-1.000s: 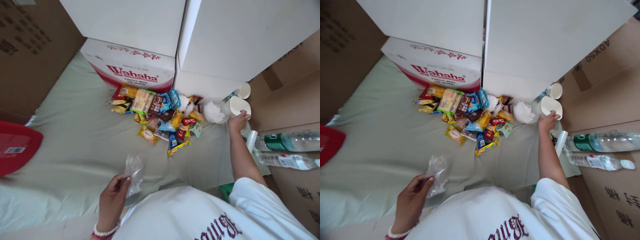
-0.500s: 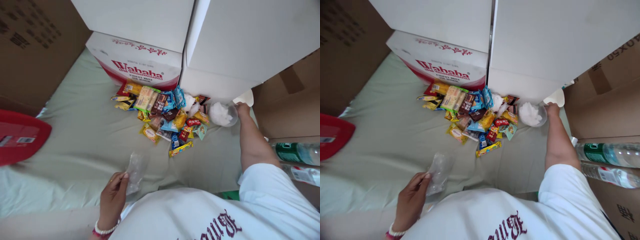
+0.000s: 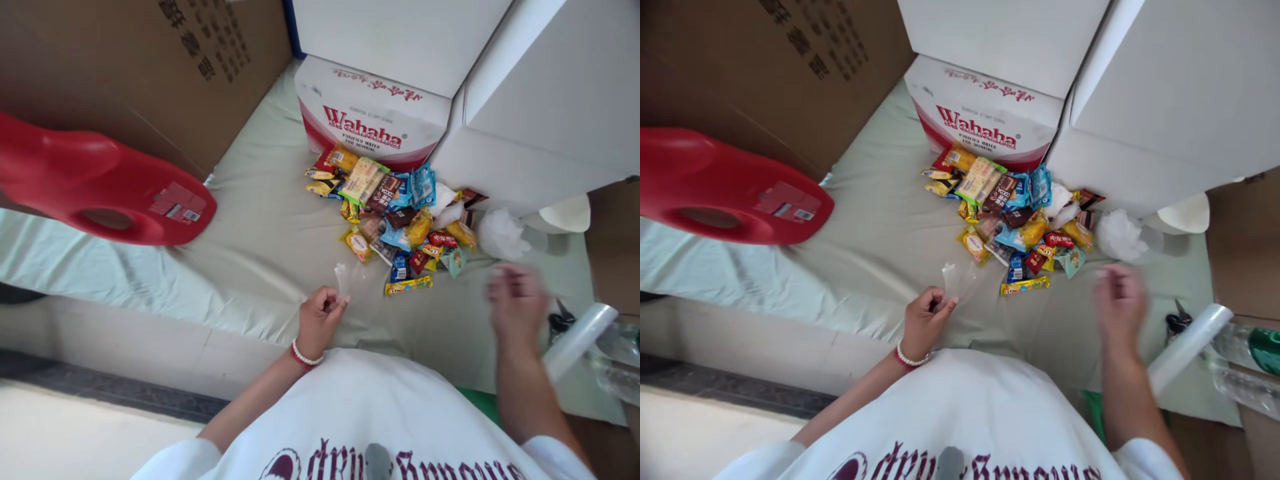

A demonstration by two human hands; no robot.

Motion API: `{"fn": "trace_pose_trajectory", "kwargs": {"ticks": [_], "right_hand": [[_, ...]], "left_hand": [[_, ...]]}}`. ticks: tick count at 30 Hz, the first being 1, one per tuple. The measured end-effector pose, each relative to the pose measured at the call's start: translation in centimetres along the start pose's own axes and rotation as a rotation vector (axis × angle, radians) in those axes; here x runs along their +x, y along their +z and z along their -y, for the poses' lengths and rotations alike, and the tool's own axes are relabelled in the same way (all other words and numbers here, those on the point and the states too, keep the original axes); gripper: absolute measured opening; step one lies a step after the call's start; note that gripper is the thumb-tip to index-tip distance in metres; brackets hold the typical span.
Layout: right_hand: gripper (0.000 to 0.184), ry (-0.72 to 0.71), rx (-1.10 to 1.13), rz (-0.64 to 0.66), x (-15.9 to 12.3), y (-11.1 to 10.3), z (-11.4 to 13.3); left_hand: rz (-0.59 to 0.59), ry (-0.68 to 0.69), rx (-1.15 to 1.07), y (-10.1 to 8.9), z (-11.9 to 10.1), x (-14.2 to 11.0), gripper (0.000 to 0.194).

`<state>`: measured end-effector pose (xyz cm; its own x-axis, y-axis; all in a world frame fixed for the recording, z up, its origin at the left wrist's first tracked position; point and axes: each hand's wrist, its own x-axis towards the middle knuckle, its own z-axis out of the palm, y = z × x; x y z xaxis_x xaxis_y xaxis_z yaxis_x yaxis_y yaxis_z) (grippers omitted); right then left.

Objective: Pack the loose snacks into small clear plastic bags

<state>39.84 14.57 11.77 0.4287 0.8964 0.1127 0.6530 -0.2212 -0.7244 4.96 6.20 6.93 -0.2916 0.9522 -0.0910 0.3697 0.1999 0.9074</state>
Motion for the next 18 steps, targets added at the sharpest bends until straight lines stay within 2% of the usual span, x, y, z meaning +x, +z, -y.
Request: {"fn": "trace_pose_trajectory", "kwargs": {"ticks": [1,2,3,4,5,7,9,11,13,14,16,18], "right_hand": [[0.046,0.009,0.198,0.352,-3.9,2.3,1.8],[0.052,0.033,0.366,0.598,-7.2,4.7,3.5],[0.056,0.061,0.490,0.738,-9.8,7.0,4.9],[0.053,0.101,0.555,0.787,-11.5,9.0,6.1],[0.046,0.140,0.592,0.788,-12.4,10.5,6.8],[0.041,0.202,0.639,0.707,-12.4,12.1,7.2],[0.042,0.258,0.675,0.665,-11.1,12.1,6.7],[0.044,0.304,0.684,0.697,-9.9,11.3,6.1],[0.043,0.299,0.665,0.744,-9.4,10.6,5.9],[0.043,0.273,0.656,0.756,-9.5,10.3,6.0],[0.041,0.190,0.645,0.781,-10.0,10.0,6.4],[0.038,0.098,0.632,0.808,-10.7,9.8,6.9]], "left_hand": [[0.009,0.047,0.000,0.3,-0.3,-0.1,0.029],[0.024,0.094,-0.005,0.6,-0.5,-0.1,0.030],[0.045,0.133,-0.017,0.9,-0.7,-0.2,0.031],[0.068,0.154,-0.040,1.0,-0.7,-0.3,0.033],[0.083,0.146,-0.075,1.0,-0.6,-0.3,0.034],[0.083,0.040,-0.174,0.8,0.0,-0.2,0.036],[0.037,-0.102,-0.263,0.1,1.1,0.2,0.036],[-0.082,-0.160,-0.269,-0.8,2.1,0.5,0.035],[-0.191,-0.108,-0.198,-1.6,2.5,0.7,0.034],[-0.197,-0.057,-0.163,-1.8,2.3,0.6,0.032],[-0.100,0.058,-0.136,-1.7,1.3,0.5,0.031],[-0.004,0.169,-0.130,-1.1,-0.3,0.4,0.038]]}}
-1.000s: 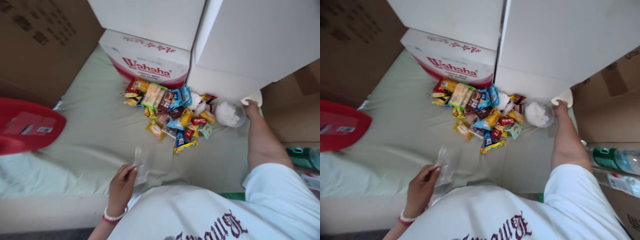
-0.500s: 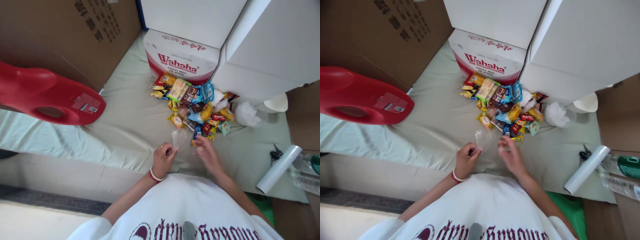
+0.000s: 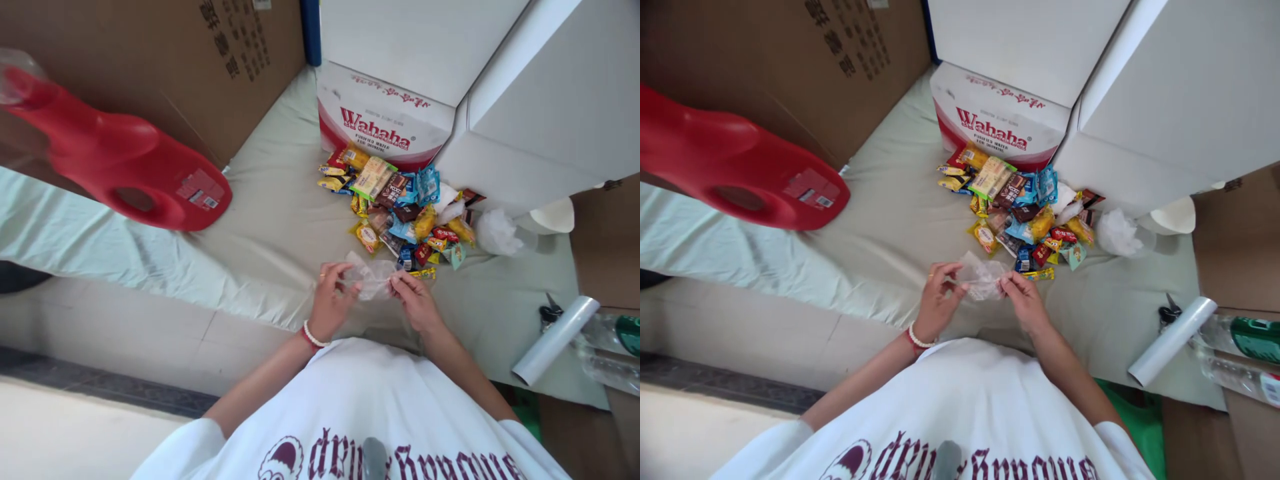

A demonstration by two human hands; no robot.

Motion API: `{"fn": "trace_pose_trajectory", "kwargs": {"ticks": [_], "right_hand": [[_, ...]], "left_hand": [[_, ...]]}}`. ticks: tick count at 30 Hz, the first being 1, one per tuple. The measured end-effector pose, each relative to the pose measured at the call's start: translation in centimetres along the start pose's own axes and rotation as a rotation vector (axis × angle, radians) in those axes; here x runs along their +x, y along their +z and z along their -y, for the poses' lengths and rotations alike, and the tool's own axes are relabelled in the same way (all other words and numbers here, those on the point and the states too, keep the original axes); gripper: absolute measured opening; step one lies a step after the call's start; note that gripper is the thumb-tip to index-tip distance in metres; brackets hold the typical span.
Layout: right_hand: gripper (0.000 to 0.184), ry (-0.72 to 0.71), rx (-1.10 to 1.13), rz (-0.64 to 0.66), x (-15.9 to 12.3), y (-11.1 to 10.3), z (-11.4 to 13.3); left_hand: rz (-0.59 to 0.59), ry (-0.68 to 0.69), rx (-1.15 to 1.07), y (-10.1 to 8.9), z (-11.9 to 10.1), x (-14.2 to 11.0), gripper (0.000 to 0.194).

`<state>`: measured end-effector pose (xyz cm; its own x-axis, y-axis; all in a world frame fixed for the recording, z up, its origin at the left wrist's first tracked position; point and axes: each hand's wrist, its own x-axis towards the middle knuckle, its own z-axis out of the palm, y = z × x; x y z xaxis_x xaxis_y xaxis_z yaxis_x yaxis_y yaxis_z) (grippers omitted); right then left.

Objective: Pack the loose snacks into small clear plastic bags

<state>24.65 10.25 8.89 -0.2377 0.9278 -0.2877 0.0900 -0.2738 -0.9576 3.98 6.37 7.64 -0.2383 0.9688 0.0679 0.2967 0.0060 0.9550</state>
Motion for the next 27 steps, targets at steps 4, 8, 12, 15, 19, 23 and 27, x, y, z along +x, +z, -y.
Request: {"fn": "trace_pose_trajectory", "kwargs": {"ticks": [4,8,12,15,19,23,27], "right_hand": [[0.033,-0.128,-0.157,-0.041,-1.1,0.3,1.3],[0.029,-0.336,-0.336,-0.139,-2.5,-0.1,3.3],[0.025,-0.387,-0.332,-0.169,-3.3,-0.4,4.1],[0.027,-0.300,-0.171,-0.267,-3.2,-1.0,3.8],[0.026,-0.156,0.252,-0.372,-2.8,-2.2,3.5],[0.035,0.010,0.465,-0.334,-2.8,-3.7,4.3],[0.040,0.167,0.308,-0.114,-1.7,-5.4,5.4]], "left_hand": [[-0.085,0.159,0.067,2.1,-3.1,0.3,0.038],[-0.031,0.283,-0.020,3.9,-5.4,0.9,0.035],[0.078,0.076,-0.363,5.1,-6.1,2.1,0.029],[0.074,-0.200,-0.718,4.5,-5.6,2.9,0.033],[0.083,-0.412,-1.028,1.3,-4.7,2.8,0.043],[-0.012,-0.506,-1.014,-2.3,-4.3,2.2,0.051],[0.118,-0.580,-0.880,-5.6,-3.1,1.9,0.046]]}}
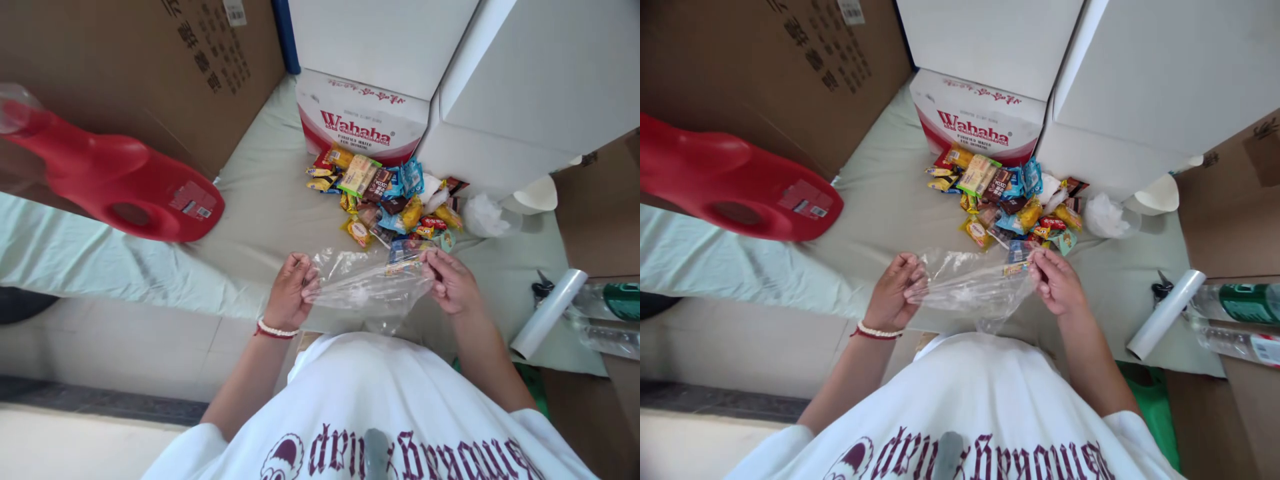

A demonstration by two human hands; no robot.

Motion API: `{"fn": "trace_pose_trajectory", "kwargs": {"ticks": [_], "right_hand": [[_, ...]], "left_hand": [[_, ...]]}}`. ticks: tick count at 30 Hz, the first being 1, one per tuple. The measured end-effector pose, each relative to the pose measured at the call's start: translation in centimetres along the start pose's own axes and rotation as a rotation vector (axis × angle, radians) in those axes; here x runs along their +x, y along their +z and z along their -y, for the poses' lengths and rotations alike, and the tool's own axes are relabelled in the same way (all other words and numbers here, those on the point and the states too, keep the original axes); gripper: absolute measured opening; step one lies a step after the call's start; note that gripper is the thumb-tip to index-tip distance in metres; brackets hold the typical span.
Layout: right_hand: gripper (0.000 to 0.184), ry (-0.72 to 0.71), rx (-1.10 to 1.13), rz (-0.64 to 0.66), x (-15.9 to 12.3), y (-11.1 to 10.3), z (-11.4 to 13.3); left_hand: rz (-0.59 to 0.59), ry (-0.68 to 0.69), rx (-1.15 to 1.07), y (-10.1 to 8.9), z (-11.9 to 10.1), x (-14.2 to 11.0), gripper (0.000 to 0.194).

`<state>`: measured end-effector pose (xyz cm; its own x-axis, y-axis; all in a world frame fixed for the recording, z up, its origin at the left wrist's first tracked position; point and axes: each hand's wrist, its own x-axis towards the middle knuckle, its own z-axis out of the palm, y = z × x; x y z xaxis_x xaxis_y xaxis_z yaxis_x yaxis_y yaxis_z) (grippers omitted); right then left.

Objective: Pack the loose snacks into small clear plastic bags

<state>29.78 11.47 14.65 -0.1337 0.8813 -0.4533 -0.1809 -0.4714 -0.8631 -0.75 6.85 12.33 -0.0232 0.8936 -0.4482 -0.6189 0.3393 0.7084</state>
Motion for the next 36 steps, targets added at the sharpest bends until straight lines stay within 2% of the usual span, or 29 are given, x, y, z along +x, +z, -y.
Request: {"fn": "trace_pose_trajectory", "kwargs": {"ticks": [2,3,4,5,7,8,9,10,11,12,13,14,16,17,20,23,25,26,28,30,32,34,36], "right_hand": [[0.041,0.042,-0.185,0.163,2.2,-0.2,0.4],[0.041,0.034,-0.281,0.219,3.6,-0.1,0.4],[0.040,0.014,-0.370,0.239,5.2,0.1,0.4],[0.038,-0.017,-0.451,0.218,6.6,0.3,0.3],[0.036,-0.128,-0.603,0.088,8.6,1.1,0.2],[0.038,-0.213,-0.684,-0.003,8.8,1.5,0.2],[0.040,-0.319,-0.771,-0.092,8.4,2.0,0.1],[0.043,-0.440,-0.859,-0.158,7.5,2.5,-0.1],[0.045,-0.563,-0.940,-0.172,6.2,2.9,-0.6],[0.047,-0.667,-1.011,-0.129,4.7,3.4,-1.4],[0.048,-0.742,-1.074,-0.036,3.2,3.8,-2.5],[0.048,-0.776,-1.132,0.100,1.9,4.0,-3.9],[0.039,-0.752,-1.227,0.321,0.5,3.8,-7.1],[0.031,-0.716,-1.256,0.369,0.5,3.3,-8.5],[0.022,-0.656,-1.223,0.340,2.2,0.4,-10.7],[0.024,-0.690,-1.152,0.222,3.9,-2.9,-9.5],[0.025,-0.687,-1.140,0.072,3.9,-3.4,-8.2],[0.025,-0.644,-1.122,0.008,3.6,-2.9,-7.8],[0.026,-0.471,-1.038,-0.027,2.6,-0.2,-8.3],[0.036,-0.276,-0.942,0.041,1.8,3.6,-10.0],[0.047,-0.192,-0.903,0.100,1.7,7.0,-11.9],[0.032,-0.193,-0.877,0.119,2.5,8.7,-12.7],[0.011,-0.211,-0.839,0.112,4.1,8.2,-11.8]], "left_hand": [[0.023,-0.036,0.168,-2.1,-0.1,0.2,0.040],[-0.029,-0.002,0.293,-3.2,0.0,0.3,0.035],[-0.132,0.077,0.451,-4.3,0.2,0.4,0.029],[-0.273,0.199,0.633,-5.4,0.5,0.3,0.023],[-0.529,0.525,1.013,-7.0,1.2,-0.1,0.019],[-0.566,0.694,1.179,-7.5,1.5,-0.5,0.023],[-0.511,0.844,1.322,-7.7,1.8,-1.0,0.028],[-0.369,0.960,1.441,-7.7,2.2,-1.3,0.034],[-0.170,1.031,1.540,-7.6,2.6,-1.4,0.041],[0.038,1.055,1.620,-7.5,3.0,-1.3,0.048],[0.211,1.039,1.684,-7.3,3.4,-1.0,0.053],[0.329,0.994,1.734,-7.3,3.8,-0.4,0.057],[0.419,0.863,1.789,-7.9,4.4,1.1,0.052],[0.426,0.803,1.791,-8.5,4.5,1.8,0.045],[0.454,0.747,1.756,-11.1,3.6,2.7,0.031],[0.485,0.780,1.735,-13.6,1.8,1.4,0.026],[0.485,0.761,1.715,-14.5,1.3,0.0,0.025],[0.467,0.740,1.703,-14.7,1.3,-0.5,0.026],[0.389,0.702,1.681,-14.5,2.0,-1.3,0.026],[0.279,0.692,1.667,-13.7,3.3,-1.7,0.028],[0.202,0.710,1.652,-13.0,4.5,-1.9,0.028],[0.178,0.733,1.655,-12.7,5.4,-2.4,0.027],[0.189,0.731,1.700,-13.0,5.7,-3.3,0.026]]}}
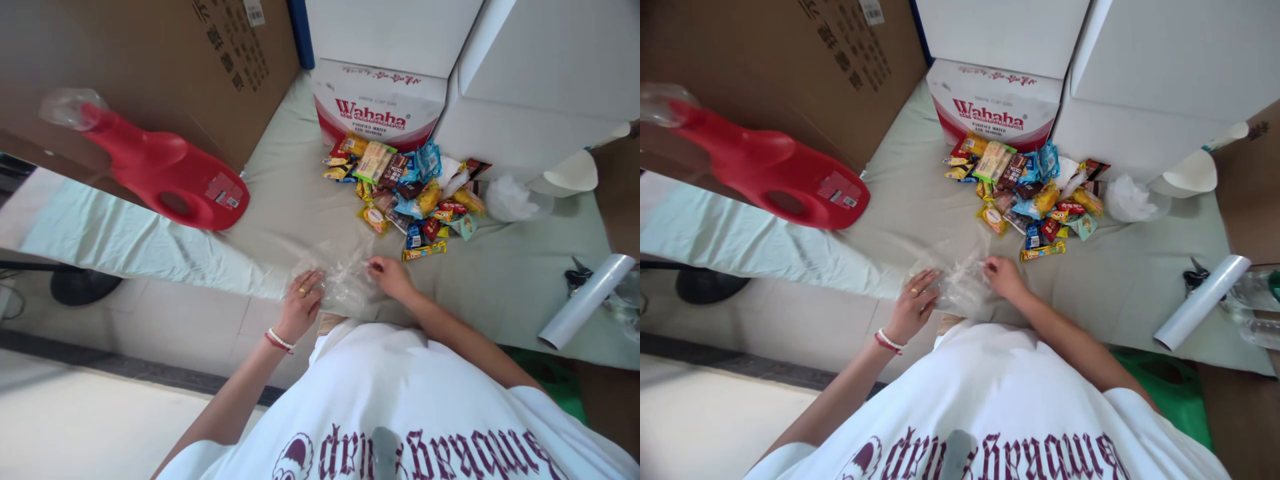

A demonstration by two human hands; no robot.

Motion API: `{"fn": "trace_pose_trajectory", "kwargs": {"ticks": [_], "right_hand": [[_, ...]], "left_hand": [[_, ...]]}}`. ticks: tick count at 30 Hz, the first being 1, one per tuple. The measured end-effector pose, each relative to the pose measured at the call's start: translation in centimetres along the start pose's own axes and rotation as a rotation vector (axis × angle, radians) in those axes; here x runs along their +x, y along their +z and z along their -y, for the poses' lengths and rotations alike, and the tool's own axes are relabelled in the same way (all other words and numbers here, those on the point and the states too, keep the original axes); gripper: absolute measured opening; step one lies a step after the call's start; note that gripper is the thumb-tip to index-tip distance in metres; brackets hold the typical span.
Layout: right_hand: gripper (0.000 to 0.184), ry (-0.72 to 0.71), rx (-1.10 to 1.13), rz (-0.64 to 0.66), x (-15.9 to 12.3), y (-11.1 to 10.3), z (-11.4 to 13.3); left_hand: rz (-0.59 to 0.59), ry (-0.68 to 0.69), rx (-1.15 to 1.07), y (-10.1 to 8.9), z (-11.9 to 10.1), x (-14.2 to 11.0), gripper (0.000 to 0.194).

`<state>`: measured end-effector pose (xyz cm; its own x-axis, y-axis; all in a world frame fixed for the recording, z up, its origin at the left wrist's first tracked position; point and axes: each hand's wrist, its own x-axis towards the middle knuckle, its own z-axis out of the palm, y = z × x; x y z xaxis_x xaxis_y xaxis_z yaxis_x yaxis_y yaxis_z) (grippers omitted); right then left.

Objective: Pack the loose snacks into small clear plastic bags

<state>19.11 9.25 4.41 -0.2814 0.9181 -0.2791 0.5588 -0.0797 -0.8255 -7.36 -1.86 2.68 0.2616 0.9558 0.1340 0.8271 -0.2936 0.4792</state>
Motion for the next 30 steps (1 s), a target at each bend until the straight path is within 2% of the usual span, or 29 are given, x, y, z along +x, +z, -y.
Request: {"fn": "trace_pose_trajectory", "kwargs": {"ticks": [3,6,7,9,11,12,13,14,16,18,19,20,21,22,24,25,26,28,30], "right_hand": [[0.005,-0.005,0.009,0.004,3.2,-5.5,-0.7],[0.013,0.000,-0.081,0.078,5.6,-11.6,-0.3],[0.017,-0.017,-0.168,0.056,5.8,-13.1,0.3],[0.021,-0.102,-0.386,-0.122,5.1,-14.6,2.1],[0.021,-0.245,-0.522,-0.302,2.9,-13.7,3.9],[0.022,-0.323,-0.534,-0.314,1.4,-12.5,4.6],[0.024,-0.404,-0.522,-0.240,-0.1,-10.8,4.9],[0.025,-0.477,-0.496,-0.102,-1.6,-8.9,4.9],[0.023,-0.632,-0.489,0.241,-4.1,-5.5,3.7],[0.026,-0.757,-0.486,0.460,-5.8,-3.9,1.3],[0.028,-0.778,-0.477,0.499,-6.4,-4.0,-0.1],[0.029,-0.765,-0.462,0.487,-6.8,-4.8,-1.6],[0.029,-0.712,-0.438,0.417,-7.1,-5.9,-2.9],[0.027,-0.621,-0.404,0.293,-7.2,-7.1,-4.1],[0.022,-0.349,-0.270,0.002,-7.2,-8.8,-5.5],[0.022,-0.190,-0.161,-0.107,-7.0,-8.8,-5.7],[0.026,-0.039,-0.036,-0.169,-6.6,-8.2,-5.5],[0.045,0.176,0.208,-0.176,-5.5,-5.5,-4.3],[0.062,0.241,0.355,-0.150,-4.1,-2.3,-2.9]], "left_hand": [[0.129,0.031,0.062,-1.2,-0.3,-1.8,0.029],[0.284,0.071,0.060,-3.6,-1.4,-2.9,0.041],[0.306,0.064,0.054,-4.5,-1.9,-2.9,0.045],[0.279,0.018,0.046,-6.4,-3.2,-2.3,0.042],[0.185,-0.042,0.043,-7.6,-4.4,-0.8,0.033],[0.133,-0.054,0.035,-7.8,-4.9,0.2,0.031],[0.093,-0.044,0.017,-7.6,-5.2,1.4,0.029],[0.075,-0.014,-0.009,-7.1,-5.3,2.7,0.028],[0.100,0.079,-0.061,-5.1,-4.8,5.5,0.029],[0.182,0.139,-0.056,-2.6,-3.5,7.8,0.038],[0.219,0.139,-0.014,-1.4,-2.6,8.7,0.043],[0.238,0.117,0.040,-0.4,-1.8,9.3,0.047],[0.236,0.071,0.099,0.3,-1.1,9.7,0.051],[0.219,0.010,0.154,0.9,-0.5,9.9,0.054],[0.163,-0.120,0.228,1.4,0.1,9.8,0.058],[0.140,-0.169,0.248,1.5,0.1,9.7,0.059],[0.126,-0.199,0.260,1.6,0.0,9.5,0.060],[0.113,-0.215,0.271,1.8,-0.5,9.1,0.060],[0.104,-0.210,0.275,1.8,-0.7,8.8,0.060]]}}
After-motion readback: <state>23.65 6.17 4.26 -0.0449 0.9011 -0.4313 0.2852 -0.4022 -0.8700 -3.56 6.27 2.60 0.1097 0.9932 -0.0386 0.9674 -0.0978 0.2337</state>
